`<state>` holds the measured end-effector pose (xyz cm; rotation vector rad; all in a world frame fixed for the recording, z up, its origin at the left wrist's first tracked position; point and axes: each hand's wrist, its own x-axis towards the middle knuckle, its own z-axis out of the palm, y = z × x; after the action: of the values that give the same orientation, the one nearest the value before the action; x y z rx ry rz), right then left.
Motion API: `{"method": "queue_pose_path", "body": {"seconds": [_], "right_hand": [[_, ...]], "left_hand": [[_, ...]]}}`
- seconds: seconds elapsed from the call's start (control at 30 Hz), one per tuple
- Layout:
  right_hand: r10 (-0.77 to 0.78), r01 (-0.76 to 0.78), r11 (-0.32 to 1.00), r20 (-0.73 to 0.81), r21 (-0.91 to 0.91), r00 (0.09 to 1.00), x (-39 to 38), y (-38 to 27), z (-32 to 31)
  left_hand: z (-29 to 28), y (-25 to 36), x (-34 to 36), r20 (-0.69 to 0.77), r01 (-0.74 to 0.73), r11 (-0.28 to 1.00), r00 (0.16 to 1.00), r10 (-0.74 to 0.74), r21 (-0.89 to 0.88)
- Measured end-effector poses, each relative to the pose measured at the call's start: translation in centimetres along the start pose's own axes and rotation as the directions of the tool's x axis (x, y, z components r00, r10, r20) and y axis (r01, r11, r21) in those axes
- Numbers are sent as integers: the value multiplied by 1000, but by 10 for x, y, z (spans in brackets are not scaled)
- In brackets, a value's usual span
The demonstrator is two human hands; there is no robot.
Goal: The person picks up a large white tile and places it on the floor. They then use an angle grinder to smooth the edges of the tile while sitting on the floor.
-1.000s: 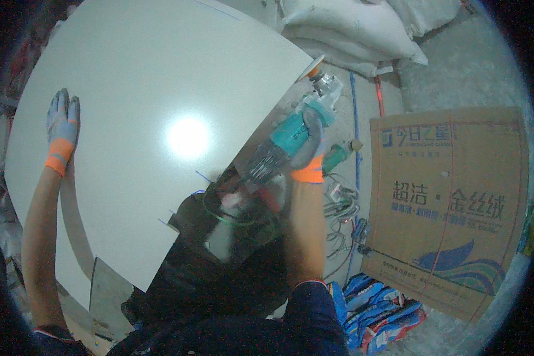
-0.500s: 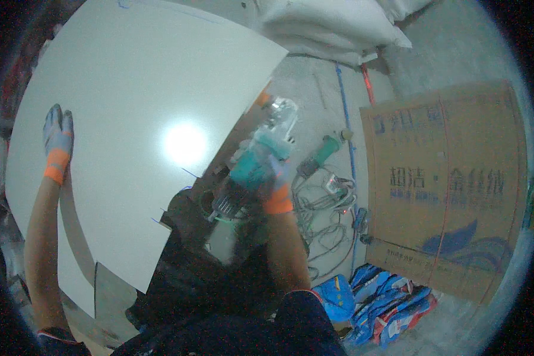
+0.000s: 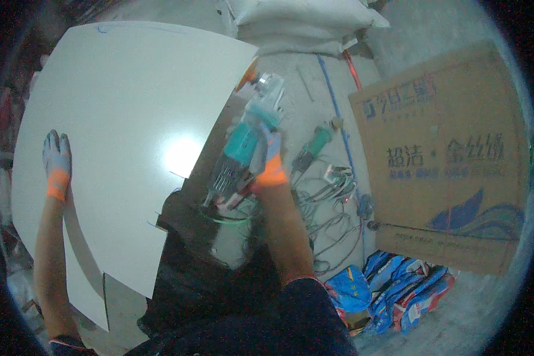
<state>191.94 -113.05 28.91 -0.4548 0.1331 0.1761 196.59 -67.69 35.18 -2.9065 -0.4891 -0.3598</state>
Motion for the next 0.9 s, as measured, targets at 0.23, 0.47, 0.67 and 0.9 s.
{"method": "queue_pose_path", "body": {"seconds": [0.23,0.47,0.67,0.9], "right_hand": [[-49,51,993,15,-105,999,-15,15,-6],[-60,66,994,70,-86,996,-29,21,5],[-30,29,999,23,33,999,-31,25,3],[134,-136,976,23,172,991,-70,54,-2]], "left_hand": [[4,-4,2,-13,4,999,1000,-5,-47],[4,-6,4,-1,-10,988,1000,10,-154],[6,-6,3,-20,6,1000,1000,-7,-22],[-2,2,0,18,29,998,999,-28,-47]]}}
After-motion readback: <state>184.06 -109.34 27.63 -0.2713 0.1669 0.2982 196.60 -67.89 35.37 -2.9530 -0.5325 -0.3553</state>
